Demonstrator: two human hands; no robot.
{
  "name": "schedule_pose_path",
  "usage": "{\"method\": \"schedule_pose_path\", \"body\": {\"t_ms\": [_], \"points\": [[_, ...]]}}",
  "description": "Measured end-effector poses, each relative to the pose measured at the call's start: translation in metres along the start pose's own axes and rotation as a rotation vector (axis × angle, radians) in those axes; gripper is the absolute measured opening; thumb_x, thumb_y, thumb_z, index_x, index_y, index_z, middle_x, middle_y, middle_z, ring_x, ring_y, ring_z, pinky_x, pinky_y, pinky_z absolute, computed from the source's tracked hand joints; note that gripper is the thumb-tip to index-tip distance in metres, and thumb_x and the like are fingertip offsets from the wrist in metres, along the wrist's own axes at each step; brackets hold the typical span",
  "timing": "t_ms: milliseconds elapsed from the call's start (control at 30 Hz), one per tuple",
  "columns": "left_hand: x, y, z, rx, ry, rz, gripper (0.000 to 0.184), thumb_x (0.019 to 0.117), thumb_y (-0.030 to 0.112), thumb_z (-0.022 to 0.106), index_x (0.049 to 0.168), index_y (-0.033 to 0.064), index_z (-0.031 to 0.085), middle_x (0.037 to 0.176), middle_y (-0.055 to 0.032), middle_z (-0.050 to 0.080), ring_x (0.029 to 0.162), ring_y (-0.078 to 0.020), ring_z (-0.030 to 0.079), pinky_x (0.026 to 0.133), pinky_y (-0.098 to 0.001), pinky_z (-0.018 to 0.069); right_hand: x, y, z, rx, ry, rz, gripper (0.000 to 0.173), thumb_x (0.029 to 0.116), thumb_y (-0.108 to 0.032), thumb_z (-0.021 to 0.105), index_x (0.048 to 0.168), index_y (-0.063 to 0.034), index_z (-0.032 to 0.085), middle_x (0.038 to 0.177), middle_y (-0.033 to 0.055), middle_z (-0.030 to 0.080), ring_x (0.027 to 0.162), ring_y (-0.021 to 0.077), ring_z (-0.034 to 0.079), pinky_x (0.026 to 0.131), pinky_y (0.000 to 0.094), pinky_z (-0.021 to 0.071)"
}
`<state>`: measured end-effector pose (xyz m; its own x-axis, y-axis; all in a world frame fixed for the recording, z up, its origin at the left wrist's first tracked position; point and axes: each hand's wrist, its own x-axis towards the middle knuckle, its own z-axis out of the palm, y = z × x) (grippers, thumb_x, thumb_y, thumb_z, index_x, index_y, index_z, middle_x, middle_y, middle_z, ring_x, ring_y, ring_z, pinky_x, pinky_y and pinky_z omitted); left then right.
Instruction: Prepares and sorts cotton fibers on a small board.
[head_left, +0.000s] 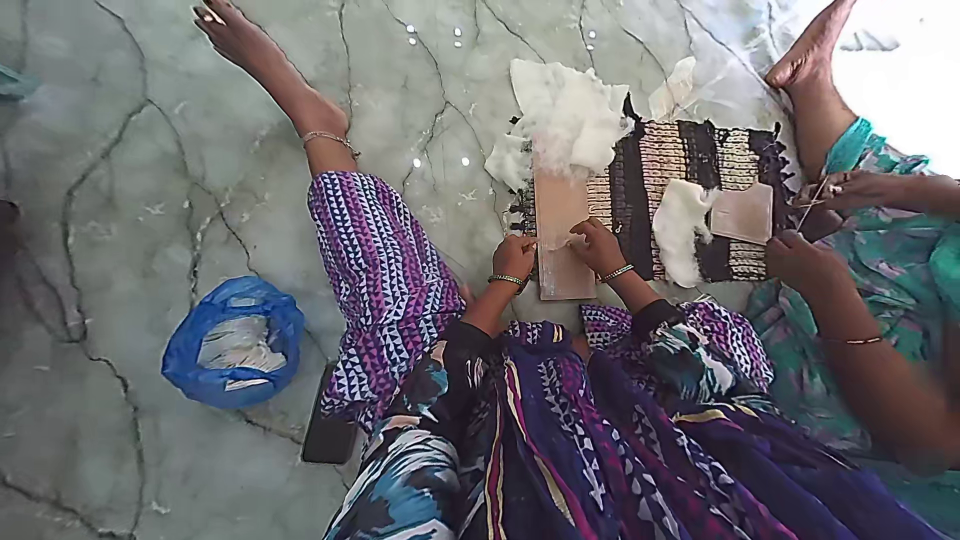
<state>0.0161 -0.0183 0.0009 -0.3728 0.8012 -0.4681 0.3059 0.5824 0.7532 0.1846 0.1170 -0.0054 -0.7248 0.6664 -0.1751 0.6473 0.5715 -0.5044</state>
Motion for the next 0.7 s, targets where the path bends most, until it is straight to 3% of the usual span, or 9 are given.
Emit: {"method": "schedule_pose_path", "body": {"t_ms": [200,300,433,500,533,567,600,633,700], "points": [[0.002,-0.007,0.004,-0.088,-0.057,-0.090,0.028,0.1054,0.016,0.055,0.127,0.0050,0.070,0.122,-0.0176,0.070,0.118,-0.0328,0.064,0.105,-0.0540,0.0460,-0.008,-0.006,0.013,0.006,-0.047,-0.081,0.019,0.0960,-0.003,0.063,0.109,0.0026,0.075,0.110,0.0268,0.068,0.102,0.0423,0.067,0.092,0.0562,0.0529],[0.000,-0.003,0.003,-0.008,-0.094,-0.118,0.028,0.1045,0.016,0.055,0.126,0.0067,0.071,0.124,-0.0176,0.069,0.121,-0.0337,0.063,0.106,-0.0558,0.0453,-0.009,-0.003,0.022,-0.069,-0.027,-0.147,0.021,0.0971,-0.003,0.059,0.105,0.0008,0.077,0.104,0.0256,0.070,0.098,0.0423,0.069,0.088,0.0582,0.0533],[-0.005,-0.004,-0.003,0.071,-0.090,-0.110,0.028,0.1041,0.016,0.054,0.125,0.0081,0.071,0.124,-0.0173,0.069,0.121,-0.0351,0.063,0.104,-0.0586,0.0460,-0.014,-0.010,0.021,-0.109,-0.042,-0.044,0.027,0.0991,-0.007,0.058,0.119,-0.0040,0.075,0.116,0.0243,0.069,0.110,0.0427,0.065,0.093,0.0635,0.0464],[-0.023,0.001,-0.007,0.134,0.040,-0.006,0.029,0.1045,0.014,0.052,0.121,0.0031,0.072,0.118,-0.0213,0.071,0.113,-0.0382,0.067,0.097,-0.0588,0.0498,-0.017,-0.015,0.022,-0.108,0.015,0.007,0.030,0.0972,-0.013,0.061,0.124,-0.0026,0.072,0.120,0.0246,0.068,0.112,0.0434,0.065,0.093,0.0647,0.0460],[-0.039,0.021,-0.020,0.221,-0.001,-0.043,0.033,0.1067,0.014,0.047,0.128,0.0013,0.068,0.124,-0.0224,0.069,0.118,-0.0382,0.065,0.100,-0.0563,0.0490,-0.019,-0.016,0.024,-0.106,0.058,0.015,0.031,0.0958,-0.015,0.064,0.123,-0.0012,0.070,0.121,0.0251,0.068,0.112,0.0442,0.065,0.092,0.0649,0.0465],[-0.042,0.062,-0.053,0.292,-0.385,-0.312,0.044,0.1128,0.017,0.032,0.155,0.0099,0.041,0.158,-0.0133,0.044,0.147,-0.0298,0.041,0.120,-0.0494,0.0316,-0.021,-0.018,0.027,-0.105,0.098,0.016,0.032,0.0943,-0.017,0.066,0.121,0.0004,0.070,0.120,0.0259,0.067,0.111,0.0452,0.065,0.091,0.0651,0.0470],[-0.038,0.023,-0.022,0.187,0.006,-0.071,0.033,0.1064,0.013,0.047,0.129,0.0012,0.068,0.124,-0.0224,0.069,0.117,-0.0379,0.065,0.100,-0.0562,0.0487,-0.023,-0.020,0.030,-0.101,0.117,0.021,0.031,0.0939,-0.018,0.067,0.118,0.0010,0.070,0.119,0.0262,0.067,0.111,0.0454,0.065,0.091,0.0648,0.0472],[-0.021,0.001,-0.009,0.082,0.084,-0.026,0.028,0.1039,0.014,0.052,0.121,0.0024,0.072,0.115,-0.0215,0.072,0.109,-0.0379,0.068,0.095,-0.0584,0.0505,-0.024,-0.023,0.034,-0.096,0.127,0.016,0.030,0.0942,-0.018,0.068,0.116,0.0012,0.071,0.118,0.0263,0.067,0.110,0.0453,0.065,0.090,0.0646,0.0476],[-0.002,-0.006,-0.007,-0.007,0.000,-0.135,0.026,0.1036,0.016,0.056,0.123,0.0076,0.072,0.119,-0.0165,0.071,0.116,-0.0339,0.066,0.101,-0.0575,0.0475,-0.027,-0.029,0.043,-0.089,0.140,-0.018,0.024,0.0945,-0.015,0.067,0.111,0.0003,0.073,0.114,0.0259,0.068,0.105,0.0446,0.066,0.086,0.0637,0.0498]]}}
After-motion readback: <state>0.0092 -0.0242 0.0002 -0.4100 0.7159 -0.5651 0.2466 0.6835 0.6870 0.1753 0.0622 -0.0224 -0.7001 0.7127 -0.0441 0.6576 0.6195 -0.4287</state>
